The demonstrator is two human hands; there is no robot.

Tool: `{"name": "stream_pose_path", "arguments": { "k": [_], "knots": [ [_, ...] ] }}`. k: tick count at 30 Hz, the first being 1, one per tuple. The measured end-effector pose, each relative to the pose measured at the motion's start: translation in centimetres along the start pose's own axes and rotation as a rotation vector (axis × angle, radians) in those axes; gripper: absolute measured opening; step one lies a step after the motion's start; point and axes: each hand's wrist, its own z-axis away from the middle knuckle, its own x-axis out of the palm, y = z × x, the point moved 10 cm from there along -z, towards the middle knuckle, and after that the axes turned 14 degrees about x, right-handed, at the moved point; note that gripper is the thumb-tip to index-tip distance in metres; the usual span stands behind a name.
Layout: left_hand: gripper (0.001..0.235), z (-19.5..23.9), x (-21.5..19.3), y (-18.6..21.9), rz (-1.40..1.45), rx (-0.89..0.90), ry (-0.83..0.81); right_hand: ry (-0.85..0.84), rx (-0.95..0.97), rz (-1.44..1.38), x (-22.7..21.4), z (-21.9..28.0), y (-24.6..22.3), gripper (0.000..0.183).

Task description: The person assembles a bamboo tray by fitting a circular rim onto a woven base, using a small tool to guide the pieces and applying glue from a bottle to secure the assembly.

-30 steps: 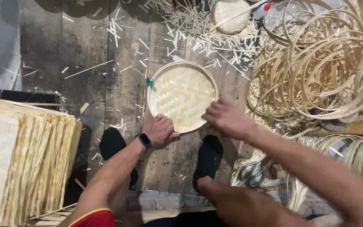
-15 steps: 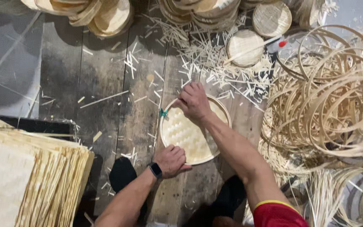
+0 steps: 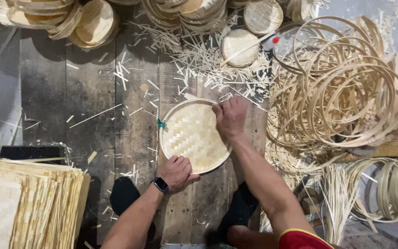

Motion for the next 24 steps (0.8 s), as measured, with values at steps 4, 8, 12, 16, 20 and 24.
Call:
{"name": "stream_pose_path", "arguments": {
  "k": [4, 8, 12, 16, 20, 24],
  "knots": [
    [0.041, -0.1, 0.2, -0.3, 0.013, -0.008, 0.003, -0.009, 0.152, 0.015, 2.8, 0.2, 3.1, 0.023],
    [0.04, -0.2, -0.9, 0.5, 0.012, -0.005, 0.076, -0.035, 0.183, -0.037, 2.8, 0.6, 3.8, 0.019],
    [0.042, -0.5, -0.3, 0.4, -0.004, 0.0, -0.018, -0.073, 0.191, -0.038, 1.0, 2.1, 4.6, 0.017],
    [0.044, -0.2, 0.3, 0.1, -0.015, -0.003, -0.016, -0.036, 0.412, -0.013, 1.9, 3.7, 6.6, 0.067],
    [0.044, -0.2, 0.4, 0.0, 0.007, -0.016, -0.004, -0.021, 0.425, 0.111, 2.3, 3.2, 6.5, 0.019],
    [0.044, -0.1, 0.7, 0.2, -0.038, -0.026, -0.003, -0.091, 0.285, -0.01, -0.5, 3.2, 5.3, 0.025]
  ]
}}
